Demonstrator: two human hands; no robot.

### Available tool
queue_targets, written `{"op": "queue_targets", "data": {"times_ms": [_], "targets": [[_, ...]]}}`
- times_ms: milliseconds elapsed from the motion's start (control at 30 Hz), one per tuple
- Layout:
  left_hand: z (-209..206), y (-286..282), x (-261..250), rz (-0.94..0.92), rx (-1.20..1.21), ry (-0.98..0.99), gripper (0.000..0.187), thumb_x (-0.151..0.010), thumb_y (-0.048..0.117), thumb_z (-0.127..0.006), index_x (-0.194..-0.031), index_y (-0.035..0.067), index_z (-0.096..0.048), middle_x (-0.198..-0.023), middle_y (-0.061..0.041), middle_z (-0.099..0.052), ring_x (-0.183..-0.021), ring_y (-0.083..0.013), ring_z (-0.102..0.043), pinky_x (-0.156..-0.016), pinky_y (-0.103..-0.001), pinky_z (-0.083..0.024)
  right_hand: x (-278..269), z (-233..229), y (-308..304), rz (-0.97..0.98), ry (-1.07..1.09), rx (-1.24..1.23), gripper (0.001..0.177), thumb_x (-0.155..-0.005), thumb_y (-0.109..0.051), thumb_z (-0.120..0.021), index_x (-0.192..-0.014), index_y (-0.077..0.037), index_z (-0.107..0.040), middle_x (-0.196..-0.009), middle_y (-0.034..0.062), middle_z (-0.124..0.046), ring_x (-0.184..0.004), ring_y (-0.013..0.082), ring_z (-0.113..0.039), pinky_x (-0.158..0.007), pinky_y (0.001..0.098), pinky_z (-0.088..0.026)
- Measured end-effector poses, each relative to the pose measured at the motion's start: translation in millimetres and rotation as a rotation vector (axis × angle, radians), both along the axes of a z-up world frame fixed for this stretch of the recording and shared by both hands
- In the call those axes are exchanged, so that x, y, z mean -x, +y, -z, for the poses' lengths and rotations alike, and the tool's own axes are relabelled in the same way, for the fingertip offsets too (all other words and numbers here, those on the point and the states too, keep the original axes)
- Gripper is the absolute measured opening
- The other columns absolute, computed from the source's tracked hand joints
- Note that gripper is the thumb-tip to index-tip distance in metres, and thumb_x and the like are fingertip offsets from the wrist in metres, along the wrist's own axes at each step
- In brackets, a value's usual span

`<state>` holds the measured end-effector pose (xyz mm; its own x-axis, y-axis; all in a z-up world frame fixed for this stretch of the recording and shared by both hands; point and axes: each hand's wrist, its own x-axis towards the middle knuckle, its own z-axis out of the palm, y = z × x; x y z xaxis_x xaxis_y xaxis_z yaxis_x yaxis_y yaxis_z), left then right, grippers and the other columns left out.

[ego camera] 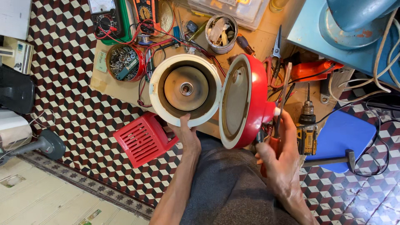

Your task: The person uses a screwdriver to manipulate a central component inside a disassembled red and white appliance, likely a rice cooker. They repeatedly pry and adjust the inner metal part while holding the appliance body steady.

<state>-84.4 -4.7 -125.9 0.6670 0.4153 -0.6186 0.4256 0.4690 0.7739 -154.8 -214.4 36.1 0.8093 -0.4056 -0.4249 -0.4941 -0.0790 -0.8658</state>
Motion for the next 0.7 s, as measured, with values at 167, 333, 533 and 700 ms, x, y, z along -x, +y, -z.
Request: {"op": "queue_targets", "data": {"times_ms": [167, 333, 533, 700], "targets": [[-5, -24, 3, -0.085, 0.043, -0.016, 0.086, -0.076, 0.028, -0.074, -0.147, 0.02, -0.027, -0.142, -0.004, -0.042, -0.126, -0.0213, -0.048, -0.102, -0.052, -0.045, -16, -1, 23, -0.051, -0.014, 0.181, 0.12, -0.067, -0.025, -0.087, -0.157, -0.002, -0.011, -0.138, 0.0167, -0.054, -0.067, 0.0115, -0.057, -0.057, 0.0266, -0.054], [-21, -13, 17, 0.081, 0.077, 0.245, 0.106, -0.075, 0.045, -0.075, -0.156, 0.021, -0.012, -0.156, -0.005, -0.032, -0.14, -0.0255, -0.038, -0.107, -0.061, -0.04, -31, 19, 35, -0.039, -0.086, 0.276, 0.092, -0.085, -0.013, -0.08, -0.159, -0.003, -0.026, -0.11, 0.0089, -0.069, -0.072, 0.0076, -0.059, -0.063, 0.0239, -0.051], [-47, 59, 23, 0.252, -0.241, 0.128, 0.119, -0.082, 0.068, -0.064, -0.164, 0.011, 0.0, -0.166, -0.02, -0.023, -0.153, -0.0333, -0.031, -0.122, -0.054, -0.029, -57, 23, 14, -0.184, -0.097, 0.341, 0.073, -0.094, -0.007, -0.071, -0.158, -0.002, -0.035, -0.09, 0.0114, -0.064, -0.067, 0.0074, -0.051, -0.059, 0.024, -0.046], [-41, 117, -61, 0.791, -0.183, 0.305, 0.104, -0.079, 0.059, -0.063, -0.165, 0.018, -0.022, -0.16, -0.016, -0.04, -0.14, -0.0274, -0.039, -0.104, -0.044, -0.034, -98, 12, 5, -0.299, -0.057, 0.282, 0.059, -0.092, -0.007, -0.068, -0.146, -0.002, -0.044, -0.108, 0.0053, -0.071, -0.065, 0.005, -0.055, -0.054, 0.0243, -0.049]]}}
